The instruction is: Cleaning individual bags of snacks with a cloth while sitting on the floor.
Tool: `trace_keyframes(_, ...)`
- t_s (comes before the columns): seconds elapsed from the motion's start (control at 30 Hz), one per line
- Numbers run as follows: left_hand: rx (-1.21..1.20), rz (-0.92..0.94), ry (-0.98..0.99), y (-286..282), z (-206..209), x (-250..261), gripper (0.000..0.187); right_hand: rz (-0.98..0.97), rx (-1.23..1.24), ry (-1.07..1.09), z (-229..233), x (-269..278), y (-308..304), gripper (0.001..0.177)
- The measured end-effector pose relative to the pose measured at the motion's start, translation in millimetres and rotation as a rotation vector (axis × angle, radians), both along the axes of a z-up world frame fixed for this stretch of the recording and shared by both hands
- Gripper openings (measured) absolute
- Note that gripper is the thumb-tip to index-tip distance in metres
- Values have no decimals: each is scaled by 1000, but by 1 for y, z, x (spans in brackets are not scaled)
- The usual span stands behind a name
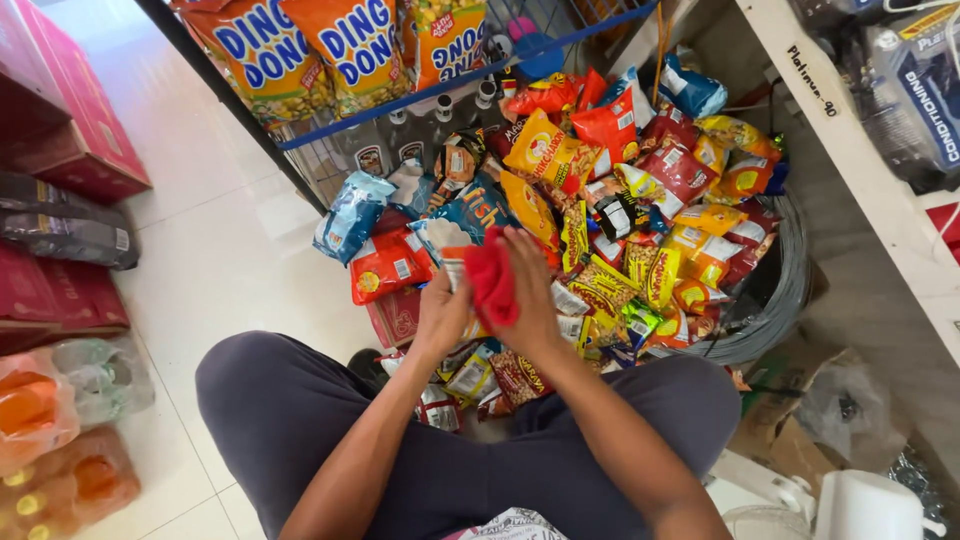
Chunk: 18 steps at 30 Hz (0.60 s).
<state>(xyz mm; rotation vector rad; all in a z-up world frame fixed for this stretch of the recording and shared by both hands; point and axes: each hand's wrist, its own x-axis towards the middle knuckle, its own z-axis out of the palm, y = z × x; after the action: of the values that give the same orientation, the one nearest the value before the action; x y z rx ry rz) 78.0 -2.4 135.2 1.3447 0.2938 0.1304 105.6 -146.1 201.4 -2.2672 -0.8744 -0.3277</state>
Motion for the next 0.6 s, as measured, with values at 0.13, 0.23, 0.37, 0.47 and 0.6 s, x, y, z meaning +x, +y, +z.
trace_keyframes(0.13,-108,160,152,28,11,11,43,137,-143,-110,-12,-27,8,89)
trace_keyframes(0.23,-266,296,102,35,-21,23,48,155,-310,-89,-26,-28,6,87)
trace_keyframes(0.37,-381,213,-8,15,12,12,40,121,-129,-41,-11,-11,3,84)
trace_keyframes(0.47,-177,108,-15,-3,7,1,43,46,168,207,-16,15,-12,75)
trace_keyframes(0.6,-581,-145,265,-10,17,-7,39,-88,1003,1143,-50,58,-49,68)
